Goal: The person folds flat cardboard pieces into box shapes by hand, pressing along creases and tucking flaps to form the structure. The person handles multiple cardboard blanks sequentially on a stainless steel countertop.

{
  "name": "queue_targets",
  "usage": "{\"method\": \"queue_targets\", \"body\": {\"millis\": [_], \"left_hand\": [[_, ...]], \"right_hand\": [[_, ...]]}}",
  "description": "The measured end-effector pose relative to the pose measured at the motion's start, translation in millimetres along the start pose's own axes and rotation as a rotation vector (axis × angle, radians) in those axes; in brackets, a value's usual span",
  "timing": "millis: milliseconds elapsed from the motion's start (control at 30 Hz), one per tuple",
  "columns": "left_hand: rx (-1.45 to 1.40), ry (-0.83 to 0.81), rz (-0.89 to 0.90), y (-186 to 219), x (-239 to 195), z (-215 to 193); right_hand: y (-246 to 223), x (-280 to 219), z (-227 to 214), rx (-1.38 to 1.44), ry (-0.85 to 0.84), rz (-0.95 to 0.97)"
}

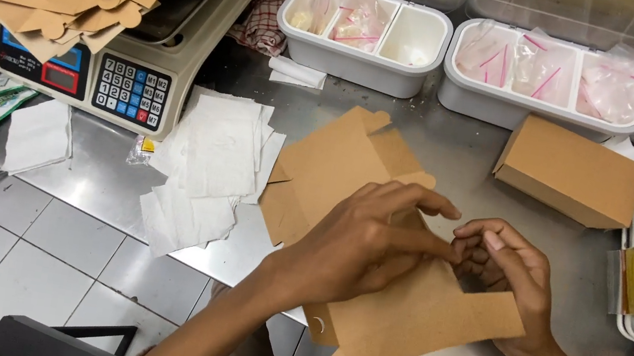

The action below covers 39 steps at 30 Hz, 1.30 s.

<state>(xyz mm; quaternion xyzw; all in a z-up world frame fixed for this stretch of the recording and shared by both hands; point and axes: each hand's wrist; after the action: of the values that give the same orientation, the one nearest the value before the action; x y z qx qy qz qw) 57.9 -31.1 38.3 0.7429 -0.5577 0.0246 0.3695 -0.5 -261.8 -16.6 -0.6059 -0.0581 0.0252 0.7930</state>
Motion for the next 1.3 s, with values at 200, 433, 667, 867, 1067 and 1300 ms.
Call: {"method": "queue_targets", "body": {"millis": [200, 433, 667, 867, 1067, 1300], "left_hand": [[0.087, -0.004, 0.021, -9, -19, 12], [0.183, -0.037, -0.010, -13, -43, 27], [0.184, -0.265, -0.177, 6, -55, 27], [0.395, -0.176, -0.234, 27, -66, 51], [0.482, -0.207, -0.283, 31, -71, 58], [0.510, -0.150, -0.304, 29, -72, 72]], "right_hand": [[-3, 4, 5, -0.350, -0.086, 0.048], [3, 7, 11, -0.765, -0.164, -0.047], [-3, 17, 9, -1.044, -0.279, -0.213], [-8, 22, -2, -1.042, -0.426, -0.079], [-16, 27, -8, -1.010, -0.531, 0.061], [-18, 29, -1, -1.032, -0.512, 0.119]]}}
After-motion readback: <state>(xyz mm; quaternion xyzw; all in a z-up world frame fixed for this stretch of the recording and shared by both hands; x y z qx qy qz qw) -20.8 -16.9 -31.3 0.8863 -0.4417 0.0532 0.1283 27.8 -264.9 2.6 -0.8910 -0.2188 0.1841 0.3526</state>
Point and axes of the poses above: each hand's wrist, its own x-axis towards the middle knuckle, its own z-axis out of the palm, y = z × x, and after that the axes turned 11 degrees about -y, right-handed
